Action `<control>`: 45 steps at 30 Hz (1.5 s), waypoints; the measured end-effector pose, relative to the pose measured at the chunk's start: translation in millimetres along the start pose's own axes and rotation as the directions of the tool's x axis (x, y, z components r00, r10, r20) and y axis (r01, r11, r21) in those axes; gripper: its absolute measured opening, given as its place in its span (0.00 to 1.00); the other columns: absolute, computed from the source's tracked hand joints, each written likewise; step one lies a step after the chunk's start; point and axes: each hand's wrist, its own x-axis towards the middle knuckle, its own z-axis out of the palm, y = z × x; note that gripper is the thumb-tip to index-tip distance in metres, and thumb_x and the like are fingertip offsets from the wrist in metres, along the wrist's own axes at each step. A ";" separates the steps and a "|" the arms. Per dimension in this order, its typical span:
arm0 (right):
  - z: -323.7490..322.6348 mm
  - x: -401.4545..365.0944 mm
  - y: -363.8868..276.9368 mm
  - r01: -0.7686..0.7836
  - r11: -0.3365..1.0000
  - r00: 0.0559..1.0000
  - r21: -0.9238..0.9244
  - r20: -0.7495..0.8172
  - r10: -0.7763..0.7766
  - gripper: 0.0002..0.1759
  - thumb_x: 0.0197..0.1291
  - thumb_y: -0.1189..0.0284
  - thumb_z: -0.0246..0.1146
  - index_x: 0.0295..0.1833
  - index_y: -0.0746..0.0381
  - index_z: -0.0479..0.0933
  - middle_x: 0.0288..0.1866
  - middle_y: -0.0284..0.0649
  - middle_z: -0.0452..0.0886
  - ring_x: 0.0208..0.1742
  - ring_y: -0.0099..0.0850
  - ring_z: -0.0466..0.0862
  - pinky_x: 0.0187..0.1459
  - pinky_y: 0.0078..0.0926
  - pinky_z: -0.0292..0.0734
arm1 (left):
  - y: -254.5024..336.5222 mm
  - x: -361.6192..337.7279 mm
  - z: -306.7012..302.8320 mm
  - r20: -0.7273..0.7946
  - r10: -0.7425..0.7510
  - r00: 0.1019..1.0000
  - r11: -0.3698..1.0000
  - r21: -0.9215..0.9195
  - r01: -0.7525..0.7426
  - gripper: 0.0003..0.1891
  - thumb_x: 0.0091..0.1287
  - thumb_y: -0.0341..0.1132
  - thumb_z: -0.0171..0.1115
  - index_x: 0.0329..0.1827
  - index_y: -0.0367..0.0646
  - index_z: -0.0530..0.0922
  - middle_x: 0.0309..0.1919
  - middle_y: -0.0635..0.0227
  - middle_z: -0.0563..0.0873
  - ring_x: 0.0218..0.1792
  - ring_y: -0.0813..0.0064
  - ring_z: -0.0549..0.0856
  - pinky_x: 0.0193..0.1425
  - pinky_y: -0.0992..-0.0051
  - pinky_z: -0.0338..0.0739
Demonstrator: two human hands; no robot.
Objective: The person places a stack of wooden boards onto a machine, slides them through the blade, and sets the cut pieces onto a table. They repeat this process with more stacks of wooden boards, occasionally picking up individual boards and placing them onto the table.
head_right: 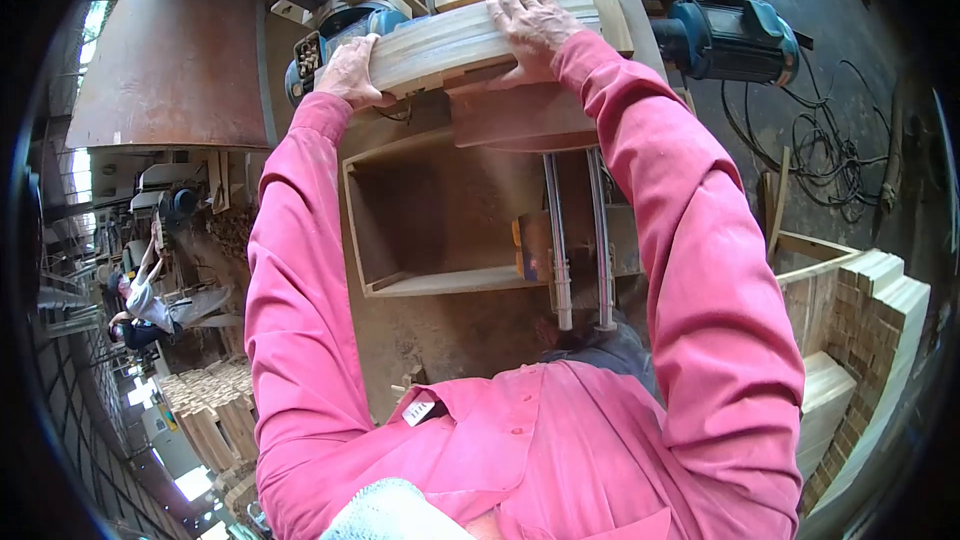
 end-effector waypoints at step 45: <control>-36.7 -76.6 -50.5 -0.068 0.994 0.995 0.087 0.082 0.061 0.74 0.47 0.22 0.69 0.82 0.73 0.63 0.82 0.67 0.64 0.84 0.61 0.63 0.84 0.58 0.54 | 257.5 -543.3 232.7 0.304 -0.789 0.534 -0.076 -0.911 0.406 0.62 0.49 0.37 0.91 0.82 0.26 0.57 0.75 0.48 0.70 0.76 0.56 0.73 0.80 0.59 0.69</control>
